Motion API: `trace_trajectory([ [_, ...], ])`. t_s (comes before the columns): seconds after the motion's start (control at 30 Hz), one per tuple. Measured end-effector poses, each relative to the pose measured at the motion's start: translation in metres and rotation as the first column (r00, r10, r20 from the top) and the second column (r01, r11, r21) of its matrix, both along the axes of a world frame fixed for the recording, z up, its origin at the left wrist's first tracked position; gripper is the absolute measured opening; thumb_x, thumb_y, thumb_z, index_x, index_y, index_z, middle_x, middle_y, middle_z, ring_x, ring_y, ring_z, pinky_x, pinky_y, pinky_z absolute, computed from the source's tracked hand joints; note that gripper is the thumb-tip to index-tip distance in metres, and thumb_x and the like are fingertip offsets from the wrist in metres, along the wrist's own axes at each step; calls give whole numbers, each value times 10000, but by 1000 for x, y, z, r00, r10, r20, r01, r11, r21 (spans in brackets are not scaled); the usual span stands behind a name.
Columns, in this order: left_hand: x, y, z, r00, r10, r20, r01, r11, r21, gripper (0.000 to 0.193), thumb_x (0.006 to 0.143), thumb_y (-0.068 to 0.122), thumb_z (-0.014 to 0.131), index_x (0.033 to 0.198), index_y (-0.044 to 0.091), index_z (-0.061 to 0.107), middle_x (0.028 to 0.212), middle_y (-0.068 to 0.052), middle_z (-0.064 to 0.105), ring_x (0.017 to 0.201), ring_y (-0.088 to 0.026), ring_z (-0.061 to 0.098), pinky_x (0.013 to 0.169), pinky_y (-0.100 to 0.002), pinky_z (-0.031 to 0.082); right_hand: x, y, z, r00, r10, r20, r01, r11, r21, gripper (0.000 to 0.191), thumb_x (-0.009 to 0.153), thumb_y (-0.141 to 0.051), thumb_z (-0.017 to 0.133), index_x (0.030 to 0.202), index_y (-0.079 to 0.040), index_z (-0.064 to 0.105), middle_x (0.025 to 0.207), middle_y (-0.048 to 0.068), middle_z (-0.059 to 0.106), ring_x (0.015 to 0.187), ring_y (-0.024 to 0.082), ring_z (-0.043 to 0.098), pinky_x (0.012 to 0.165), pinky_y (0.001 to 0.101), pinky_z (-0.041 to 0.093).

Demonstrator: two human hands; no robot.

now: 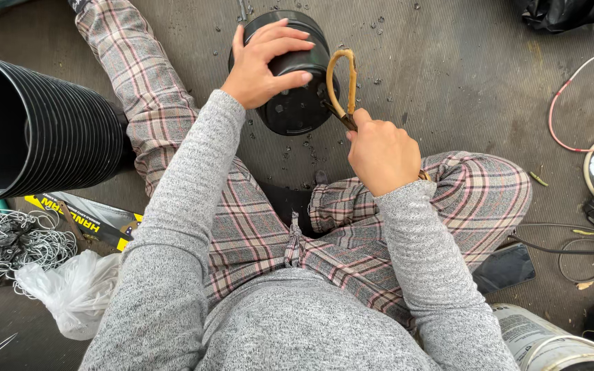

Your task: The person sits on the floor and uses pliers to punch holes into the bottom of a black plastic pot. They rotate the pot and repeatedly press the pliers into the base to create multiple drainage holes.

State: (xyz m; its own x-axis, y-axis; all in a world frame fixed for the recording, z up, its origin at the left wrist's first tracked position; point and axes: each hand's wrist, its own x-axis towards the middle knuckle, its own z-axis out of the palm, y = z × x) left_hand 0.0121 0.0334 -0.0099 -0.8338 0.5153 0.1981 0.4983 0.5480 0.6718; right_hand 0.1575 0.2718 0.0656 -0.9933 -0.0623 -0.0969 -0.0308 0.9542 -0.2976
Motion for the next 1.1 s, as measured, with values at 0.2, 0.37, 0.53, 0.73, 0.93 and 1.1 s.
trace_trajectory([
  [0.2,-13,10,3,997,-75,9,75,996,-44,468,872,542,784,1257,280,736,1412,72,639,1503,-240,383,1181,-708,-80,-10,16,8,993,0,115,14,992,-122,239,918,-262,715,1072,-80,696,781,205,710,729,428,692,642,539,548],
  [0.37,-18,10,4,998,-51,48,52,998,-20,459,864,546,777,1240,285,741,1400,76,648,1495,-232,392,1188,-692,-73,-23,26,5,970,19,243,55,954,-295,257,923,-242,721,1100,-57,711,740,204,706,662,382,693,650,486,540],
  [0.53,-19,11,5,998,0,65,1,1000,-17,458,843,515,759,1239,287,740,1402,71,650,1477,-215,419,1193,-679,-59,-27,27,-9,967,41,251,75,897,-435,268,926,-227,723,1078,-8,695,691,143,694,571,269,686,573,412,537],
  [0.73,-5,2,3,987,132,97,-139,988,73,458,830,504,757,1220,264,750,1396,70,659,1460,-215,461,1211,-673,-34,-31,21,-30,912,-4,411,278,742,-610,267,938,-227,710,1102,-16,696,643,45,643,527,139,651,454,291,513],
  [0.93,19,-6,-6,943,325,68,-332,930,156,408,878,451,738,1219,228,742,1408,62,655,1476,-261,443,1165,-741,-59,-29,1,-46,873,31,486,410,491,-768,269,966,-219,665,1118,-1,624,652,34,635,497,157,654,345,254,424],
  [1.1,53,2,-22,858,512,-46,-497,848,183,445,896,416,779,1288,227,686,1447,60,602,1495,-262,416,1195,-751,-20,-26,-15,-52,827,69,557,532,223,-817,218,1011,-208,624,1024,2,568,678,80,622,495,187,673,307,237,340],
])
